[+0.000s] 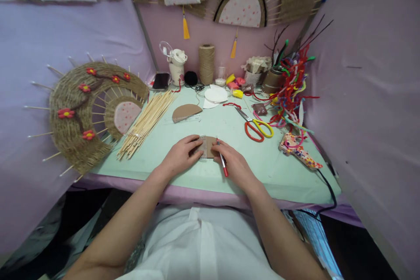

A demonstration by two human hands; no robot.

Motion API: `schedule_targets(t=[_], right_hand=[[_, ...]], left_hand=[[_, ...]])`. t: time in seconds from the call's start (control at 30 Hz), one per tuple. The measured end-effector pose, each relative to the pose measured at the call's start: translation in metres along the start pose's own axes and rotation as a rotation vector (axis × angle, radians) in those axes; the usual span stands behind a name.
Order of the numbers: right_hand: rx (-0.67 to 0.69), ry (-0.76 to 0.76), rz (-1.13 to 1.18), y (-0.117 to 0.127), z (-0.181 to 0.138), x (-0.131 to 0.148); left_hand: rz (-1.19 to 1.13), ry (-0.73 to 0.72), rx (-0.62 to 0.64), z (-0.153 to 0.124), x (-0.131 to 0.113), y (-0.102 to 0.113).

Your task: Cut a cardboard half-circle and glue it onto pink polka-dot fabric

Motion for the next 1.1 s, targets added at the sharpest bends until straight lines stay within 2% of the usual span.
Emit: schedule_targets(t=[1.1], right_hand=[[-0.006,-0.030,0.026,0.0013,0.0002,0.0020]], left_hand=[[-0.019,0.012,0.014,0.0001,0.0011,-0.0006]])
Point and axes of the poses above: each hand's wrist, its own z-axis towards the middle knuckle, its own y-axis out of the back of the hand, x = y × z, the point moved 4 cm from there along z, towards the middle knuckle, and after that the axes turned 6 degrees about -z, right-handed, at the moved point
